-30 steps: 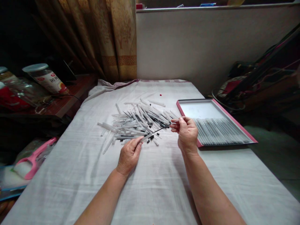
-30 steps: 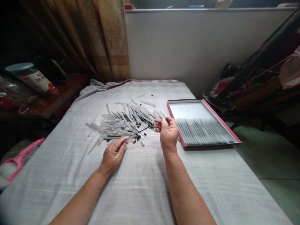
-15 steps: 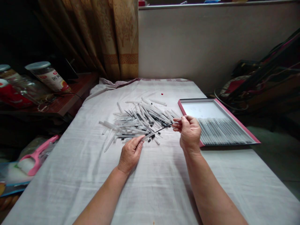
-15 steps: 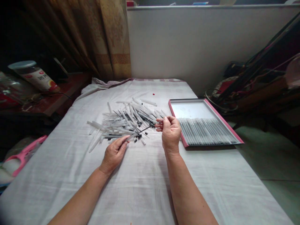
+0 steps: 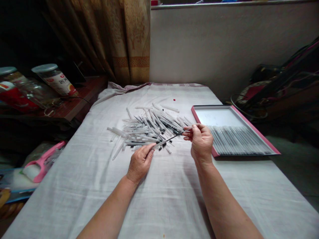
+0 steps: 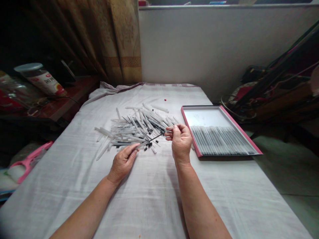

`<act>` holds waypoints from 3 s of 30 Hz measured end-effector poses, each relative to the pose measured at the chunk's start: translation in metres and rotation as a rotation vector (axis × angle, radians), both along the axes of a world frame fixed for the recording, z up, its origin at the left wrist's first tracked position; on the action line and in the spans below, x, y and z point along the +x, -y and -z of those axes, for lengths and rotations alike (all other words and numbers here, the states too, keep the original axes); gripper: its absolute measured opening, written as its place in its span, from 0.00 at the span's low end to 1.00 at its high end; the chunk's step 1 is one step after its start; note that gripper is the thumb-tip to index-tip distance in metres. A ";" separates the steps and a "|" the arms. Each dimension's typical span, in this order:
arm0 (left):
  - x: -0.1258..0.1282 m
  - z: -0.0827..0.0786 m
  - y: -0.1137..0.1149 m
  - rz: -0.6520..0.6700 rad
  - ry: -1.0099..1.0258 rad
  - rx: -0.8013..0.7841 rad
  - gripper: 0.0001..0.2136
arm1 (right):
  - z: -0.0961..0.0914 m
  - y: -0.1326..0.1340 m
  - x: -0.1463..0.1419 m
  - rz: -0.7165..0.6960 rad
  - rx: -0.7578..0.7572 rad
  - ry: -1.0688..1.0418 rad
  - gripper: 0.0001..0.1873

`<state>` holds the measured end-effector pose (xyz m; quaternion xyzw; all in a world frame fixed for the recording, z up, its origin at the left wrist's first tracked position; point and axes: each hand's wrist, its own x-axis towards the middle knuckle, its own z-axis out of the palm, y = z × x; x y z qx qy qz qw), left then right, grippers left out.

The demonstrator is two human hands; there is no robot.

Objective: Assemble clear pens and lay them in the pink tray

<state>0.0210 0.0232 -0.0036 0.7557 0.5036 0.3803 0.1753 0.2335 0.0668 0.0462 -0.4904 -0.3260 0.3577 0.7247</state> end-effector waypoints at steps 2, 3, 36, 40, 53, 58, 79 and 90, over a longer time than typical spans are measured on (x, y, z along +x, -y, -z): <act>0.000 0.000 0.000 -0.002 0.008 0.003 0.13 | 0.002 0.000 -0.002 -0.014 -0.005 -0.005 0.15; 0.000 -0.001 0.000 -0.005 0.011 0.004 0.13 | 0.003 0.000 -0.003 -0.016 -0.008 -0.009 0.15; 0.000 -0.001 0.000 -0.050 0.106 -0.181 0.09 | 0.023 0.010 -0.014 -0.478 0.015 0.648 0.16; 0.000 0.000 0.000 -0.057 0.117 -0.187 0.09 | 0.040 0.001 0.004 -0.329 -0.137 0.780 0.15; 0.000 0.000 -0.001 -0.056 0.033 -0.100 0.09 | 0.043 0.003 0.000 -0.318 -0.336 1.209 0.10; 0.000 -0.001 0.000 -0.053 0.016 -0.076 0.08 | 0.035 0.001 0.003 -0.500 -0.230 0.668 0.11; 0.001 -0.002 0.001 -0.023 -0.056 -0.032 0.08 | 0.020 0.007 -0.006 -0.646 -0.112 0.668 0.12; 0.000 0.000 0.003 0.011 -0.110 0.030 0.08 | 0.023 0.009 -0.005 -0.601 -0.198 0.974 0.26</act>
